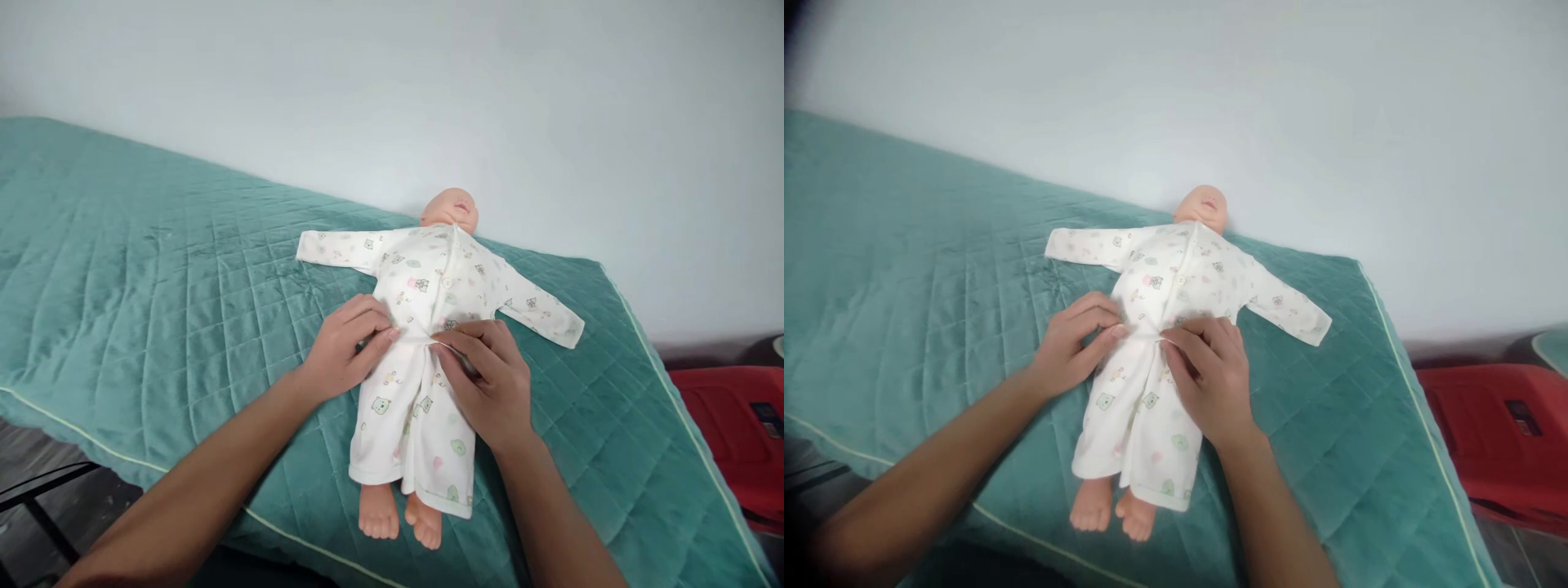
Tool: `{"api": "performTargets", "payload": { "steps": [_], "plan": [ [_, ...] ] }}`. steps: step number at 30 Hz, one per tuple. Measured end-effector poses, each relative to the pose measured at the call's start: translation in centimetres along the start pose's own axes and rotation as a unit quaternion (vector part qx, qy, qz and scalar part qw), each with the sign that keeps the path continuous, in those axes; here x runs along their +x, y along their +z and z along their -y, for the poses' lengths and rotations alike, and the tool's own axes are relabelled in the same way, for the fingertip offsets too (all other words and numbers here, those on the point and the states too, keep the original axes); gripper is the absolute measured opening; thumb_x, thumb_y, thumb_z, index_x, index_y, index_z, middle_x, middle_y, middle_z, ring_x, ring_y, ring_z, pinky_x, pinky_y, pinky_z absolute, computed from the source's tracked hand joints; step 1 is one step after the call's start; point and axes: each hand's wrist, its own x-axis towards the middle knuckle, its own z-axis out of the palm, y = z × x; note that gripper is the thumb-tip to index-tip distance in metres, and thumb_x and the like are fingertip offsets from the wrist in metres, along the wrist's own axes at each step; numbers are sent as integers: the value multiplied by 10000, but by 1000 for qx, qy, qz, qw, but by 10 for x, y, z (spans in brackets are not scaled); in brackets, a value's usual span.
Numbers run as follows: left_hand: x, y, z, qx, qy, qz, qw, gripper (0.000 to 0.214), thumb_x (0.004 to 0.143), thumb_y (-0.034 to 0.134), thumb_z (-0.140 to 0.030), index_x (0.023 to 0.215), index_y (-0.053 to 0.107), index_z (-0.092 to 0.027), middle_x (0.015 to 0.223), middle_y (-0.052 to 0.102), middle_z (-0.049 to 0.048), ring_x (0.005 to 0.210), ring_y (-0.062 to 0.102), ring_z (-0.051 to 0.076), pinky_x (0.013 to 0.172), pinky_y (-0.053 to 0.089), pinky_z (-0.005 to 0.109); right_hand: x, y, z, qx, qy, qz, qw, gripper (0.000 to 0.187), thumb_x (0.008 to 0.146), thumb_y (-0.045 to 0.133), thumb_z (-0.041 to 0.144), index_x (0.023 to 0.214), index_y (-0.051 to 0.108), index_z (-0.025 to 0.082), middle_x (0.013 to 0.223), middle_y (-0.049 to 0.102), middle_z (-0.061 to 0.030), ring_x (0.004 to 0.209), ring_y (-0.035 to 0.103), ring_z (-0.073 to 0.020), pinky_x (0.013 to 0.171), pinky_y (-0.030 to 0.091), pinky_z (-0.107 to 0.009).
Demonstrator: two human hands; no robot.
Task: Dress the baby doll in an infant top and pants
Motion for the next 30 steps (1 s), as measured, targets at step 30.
{"api": "performTargets", "payload": {
  "steps": [30],
  "plan": [
    [-93, -33, -51, -13, -206, 126, 970, 64, 991, 511, -199, 981, 571, -218, 936, 651, 15, 836, 605, 143, 763, 451, 293, 2, -12, 33, 212, -34, 276, 937, 183, 943, 666, 271, 775, 686, 200, 725, 698, 25, 730, 619, -130, 773, 408, -339]
  ]
}}
